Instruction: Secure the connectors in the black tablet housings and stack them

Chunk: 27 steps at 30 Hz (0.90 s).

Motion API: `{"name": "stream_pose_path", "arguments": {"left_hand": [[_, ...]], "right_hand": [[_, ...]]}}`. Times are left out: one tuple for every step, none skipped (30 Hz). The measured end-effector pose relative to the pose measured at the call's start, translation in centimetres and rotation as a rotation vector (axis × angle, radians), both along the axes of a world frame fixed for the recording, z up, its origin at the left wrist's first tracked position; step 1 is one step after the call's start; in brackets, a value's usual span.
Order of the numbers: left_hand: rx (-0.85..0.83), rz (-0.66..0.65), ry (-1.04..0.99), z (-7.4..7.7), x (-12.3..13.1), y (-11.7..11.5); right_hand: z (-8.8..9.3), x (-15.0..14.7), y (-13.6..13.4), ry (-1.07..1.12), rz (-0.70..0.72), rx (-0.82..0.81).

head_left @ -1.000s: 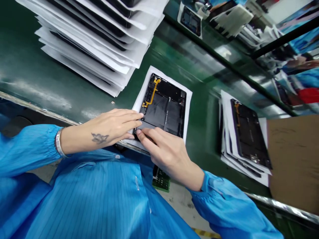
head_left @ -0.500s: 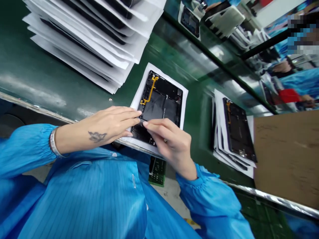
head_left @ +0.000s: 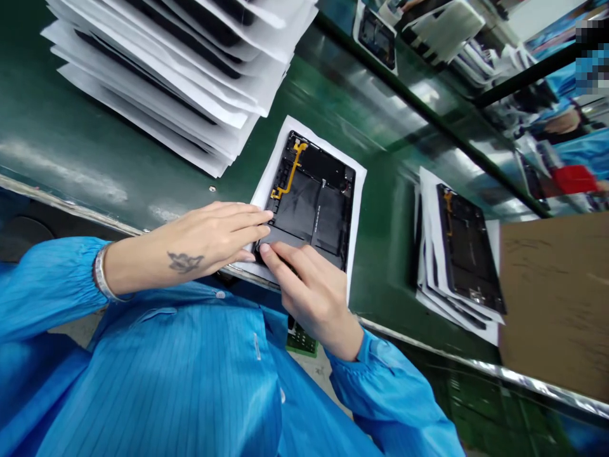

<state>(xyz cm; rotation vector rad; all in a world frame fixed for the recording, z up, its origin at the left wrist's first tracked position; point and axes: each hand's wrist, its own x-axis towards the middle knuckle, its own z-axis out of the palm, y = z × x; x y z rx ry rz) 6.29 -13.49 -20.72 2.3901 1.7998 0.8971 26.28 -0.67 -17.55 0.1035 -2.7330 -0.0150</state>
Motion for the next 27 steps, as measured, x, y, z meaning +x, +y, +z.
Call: {"name": "stream_pose_path", "arguments": {"left_hand": [[0.002, -0.005, 0.005, -0.1, 0.0, 0.0], [0.002, -0.010, 0.012, -0.1, -0.1, 0.0], [0.003, -0.013, 0.018, -0.2, -0.1, 0.0], [0.003, -0.014, 0.024, -0.3, -0.2, 0.0], [0.004, -0.011, 0.028, -0.3, -0.2, 0.0], [0.006, -0.005, 0.032, -0.3, -0.2, 0.0], [0.008, -0.001, 0.034, -0.4, -0.3, -0.1], [0.013, 0.000, 0.037, -0.4, -0.3, -0.1], [0.018, 0.003, 0.039, -0.4, -0.2, -0.1], [0.020, 0.009, 0.042, -0.4, -0.2, -0.1], [0.020, 0.019, 0.042, -0.3, -0.2, -0.2], [0.018, 0.032, 0.041, -0.3, -0.1, -0.2], [0.014, 0.043, 0.040, -0.2, -0.1, -0.3], [0.013, 0.048, 0.040, 0.0, -0.1, -0.3], [0.015, 0.045, 0.045, 0.1, 0.0, -0.4], [0.023, 0.034, 0.059, 0.2, 0.0, -0.5], [0.034, 0.021, 0.078, 0.3, 0.0, -0.6], [0.048, 0.009, 0.103, 0.4, 0.1, -0.7], [0.064, 0.000, 0.128, 0.5, 0.1, -0.8], [0.082, -0.006, 0.151, 0.5, 0.2, -0.9], [0.101, -0.012, 0.169, 0.6, 0.3, -1.1], [0.120, -0.016, 0.180, 0.6, 0.4, -1.2], [0.134, -0.018, 0.186, 0.6, 0.4, -1.2], [0.144, -0.019, 0.187, 0.6, 0.5, -1.3], [0.150, -0.021, 0.184, 0.6, 0.6, -1.3], [0.152, -0.022, 0.180, 0.6, 0.6, -1.4], [0.150, -0.023, 0.177, 0.6, 0.6, -1.4]], "right_hand": [[0.2, -0.1, 0.0, -0.023, 0.010, 0.031], [0.5, -0.2, 0.1, -0.050, 0.019, 0.056], [0.6, -0.4, 0.3, -0.076, 0.032, 0.074], [0.7, -0.5, 0.5, -0.097, 0.046, 0.081], [0.8, -0.6, 0.7, -0.110, 0.061, 0.079], [0.7, -0.6, 1.0, -0.110, 0.073, 0.068], [0.6, -0.6, 1.2, -0.097, 0.073, 0.048], [0.4, -0.4, 1.3, -0.067, 0.054, 0.021], [0.2, -0.1, 1.2, -0.023, 0.014, -0.015], [0.0, 0.2, 1.1, 0.040, -0.047, -0.066], [-0.2, 0.6, 0.9, 0.131, -0.130, -0.142], [-0.3, 1.0, 0.6, 0.248, -0.231, -0.247], [-0.3, 1.4, 0.3, 0.386, -0.329, -0.377], [-0.2, 1.7, 0.0, 0.526, -0.400, -0.522], [0.0, 1.9, -0.3, 0.633, -0.440, -0.670], [0.2, 2.0, -0.6, 0.702, -0.449, -0.797], [0.4, 2.1, -0.8, 0.721, -0.432, -0.883], [0.5, 2.2, -1.0, 0.700, -0.402, -0.921], [0.5, 2.2, -1.2, 0.659, -0.378, -0.926], [0.3, 2.3, -1.4, 0.612, -0.355, -0.909], [0.0, 2.3, -1.6, 0.570, -0.324, -0.875], [-0.5, 2.4, -1.8, 0.535, -0.280, -0.829], [-1.0, 2.4, -2.0, 0.497, -0.230, -0.780], [-1.6, 2.5, -2.3, 0.470, -0.185, -0.721], [-2.1, 2.4, -2.5, 0.446, -0.150, -0.650], [-2.6, 2.4, -2.8, 0.422, -0.127, -0.576], [-3.0, 2.3, -3.0, 0.400, -0.118, -0.514]]}}
